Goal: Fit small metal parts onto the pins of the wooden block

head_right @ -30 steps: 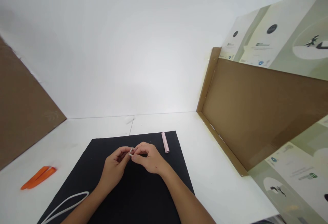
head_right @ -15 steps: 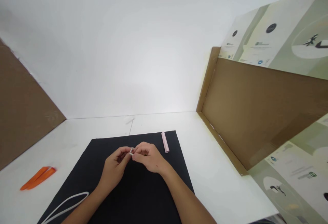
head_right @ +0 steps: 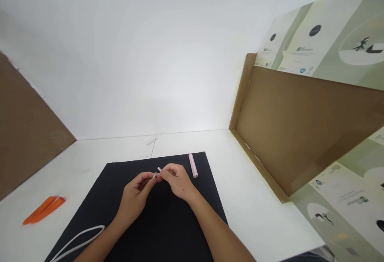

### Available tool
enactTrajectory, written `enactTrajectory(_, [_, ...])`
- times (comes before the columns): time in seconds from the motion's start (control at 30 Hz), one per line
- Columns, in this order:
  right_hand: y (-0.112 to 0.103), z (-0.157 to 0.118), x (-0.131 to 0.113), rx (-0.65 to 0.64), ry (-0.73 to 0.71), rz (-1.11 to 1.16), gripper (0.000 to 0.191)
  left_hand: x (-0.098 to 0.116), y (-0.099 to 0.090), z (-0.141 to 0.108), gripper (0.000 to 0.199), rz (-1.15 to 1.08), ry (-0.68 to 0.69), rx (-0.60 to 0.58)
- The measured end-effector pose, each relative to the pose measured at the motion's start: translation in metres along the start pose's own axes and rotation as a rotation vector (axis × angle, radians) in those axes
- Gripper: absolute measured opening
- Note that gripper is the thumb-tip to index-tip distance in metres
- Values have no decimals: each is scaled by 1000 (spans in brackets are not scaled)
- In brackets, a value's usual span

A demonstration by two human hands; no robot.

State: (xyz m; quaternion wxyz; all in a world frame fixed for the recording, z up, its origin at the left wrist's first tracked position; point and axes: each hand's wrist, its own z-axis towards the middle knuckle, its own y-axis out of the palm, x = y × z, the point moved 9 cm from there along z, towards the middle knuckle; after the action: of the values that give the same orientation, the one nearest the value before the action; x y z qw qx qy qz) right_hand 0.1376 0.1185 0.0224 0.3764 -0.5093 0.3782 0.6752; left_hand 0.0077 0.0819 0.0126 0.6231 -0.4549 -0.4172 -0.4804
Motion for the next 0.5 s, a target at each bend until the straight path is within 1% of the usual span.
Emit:
enactTrajectory(0.1, [5,-2,-2,-58,4,-18,19,-1,-2,1,21,-5,12,9])
enactTrajectory(0.23, [12,-4,-9,-125,-46,-5,20,-2,-5,3,20,-7,31,33])
enactTrajectory(0.4, [12,-4,-8,-117,-47,-3,17,-3,-6,3,20,9,37,17])
enactTrajectory(0.5, [7,-1,-2,-48,-24,0,18,-3,-2,2,20,21,35,-18])
